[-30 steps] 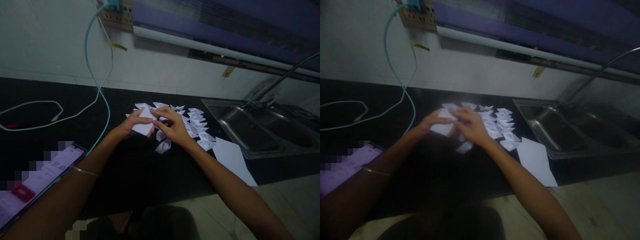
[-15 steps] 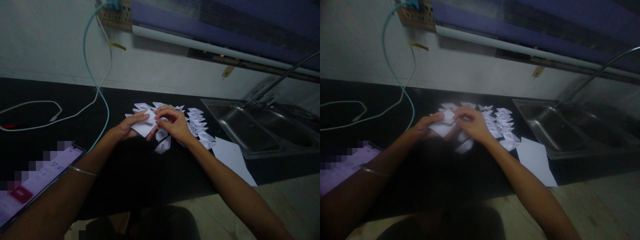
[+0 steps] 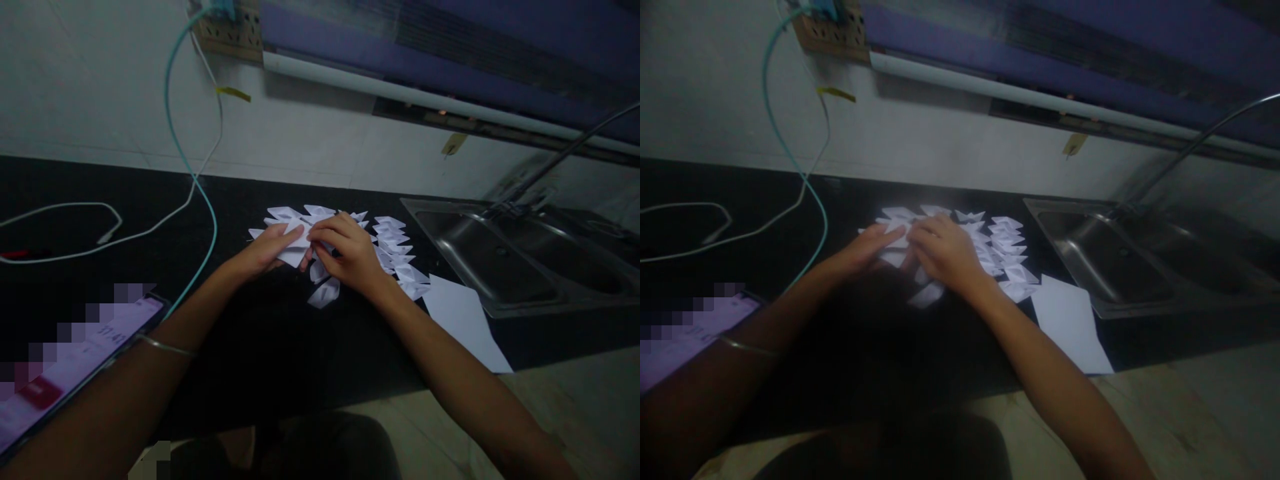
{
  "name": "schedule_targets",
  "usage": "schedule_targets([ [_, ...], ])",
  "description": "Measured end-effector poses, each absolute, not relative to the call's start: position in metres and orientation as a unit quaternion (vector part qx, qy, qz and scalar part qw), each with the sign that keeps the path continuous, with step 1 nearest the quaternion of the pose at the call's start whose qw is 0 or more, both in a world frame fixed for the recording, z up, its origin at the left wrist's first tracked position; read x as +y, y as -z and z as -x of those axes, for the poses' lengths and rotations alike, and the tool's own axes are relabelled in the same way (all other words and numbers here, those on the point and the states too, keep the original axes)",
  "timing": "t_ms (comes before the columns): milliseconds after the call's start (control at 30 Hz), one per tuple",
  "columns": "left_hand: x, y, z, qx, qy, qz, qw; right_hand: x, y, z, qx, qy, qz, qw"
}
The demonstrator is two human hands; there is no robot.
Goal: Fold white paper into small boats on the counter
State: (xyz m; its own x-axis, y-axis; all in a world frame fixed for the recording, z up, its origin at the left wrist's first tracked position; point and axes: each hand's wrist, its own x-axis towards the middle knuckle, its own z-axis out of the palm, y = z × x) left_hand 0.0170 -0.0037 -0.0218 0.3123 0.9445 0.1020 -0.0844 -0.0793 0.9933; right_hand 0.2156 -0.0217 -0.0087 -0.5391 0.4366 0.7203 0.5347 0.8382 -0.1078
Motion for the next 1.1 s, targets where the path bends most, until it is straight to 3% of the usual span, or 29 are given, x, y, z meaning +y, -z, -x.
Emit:
schedule_targets([
  [200,-0.003,0.020,-0.028,0.365,-0.467,-0.602,0.535,-0.029,0.011,-0.210,-0.851,0.123,0.320,0.399],
  [333,-0.003,0.020,-0.034,0.353,-0.500,-0.630,0.478,-0.037,0.013,-0.202,-0.825,0.102,0.368,0.417],
  [500,0.003,0.030,-0.033,0.340,-0.550,-0.652,0.395,-0.043,0.014,-0.191,-0.814,-0.041,0.372,0.445],
  [667,0.007,0.036,-0.028,0.337,-0.532,-0.704,0.326,-0.040,0.014,-0.181,-0.698,-0.227,0.411,0.540],
  [800,0.005,0.034,-0.029,0.331,-0.514,-0.745,0.266,-0.028,0.019,-0.183,-0.605,-0.285,0.429,0.607],
  [900,0.003,0.029,-0.028,0.316,-0.489,-0.766,0.273,-0.023,0.021,-0.187,-0.602,-0.281,0.417,0.620],
  [1100,-0.001,0.020,-0.027,0.295,-0.485,-0.720,0.400,-0.029,0.012,-0.194,-0.672,-0.184,0.414,0.586],
])
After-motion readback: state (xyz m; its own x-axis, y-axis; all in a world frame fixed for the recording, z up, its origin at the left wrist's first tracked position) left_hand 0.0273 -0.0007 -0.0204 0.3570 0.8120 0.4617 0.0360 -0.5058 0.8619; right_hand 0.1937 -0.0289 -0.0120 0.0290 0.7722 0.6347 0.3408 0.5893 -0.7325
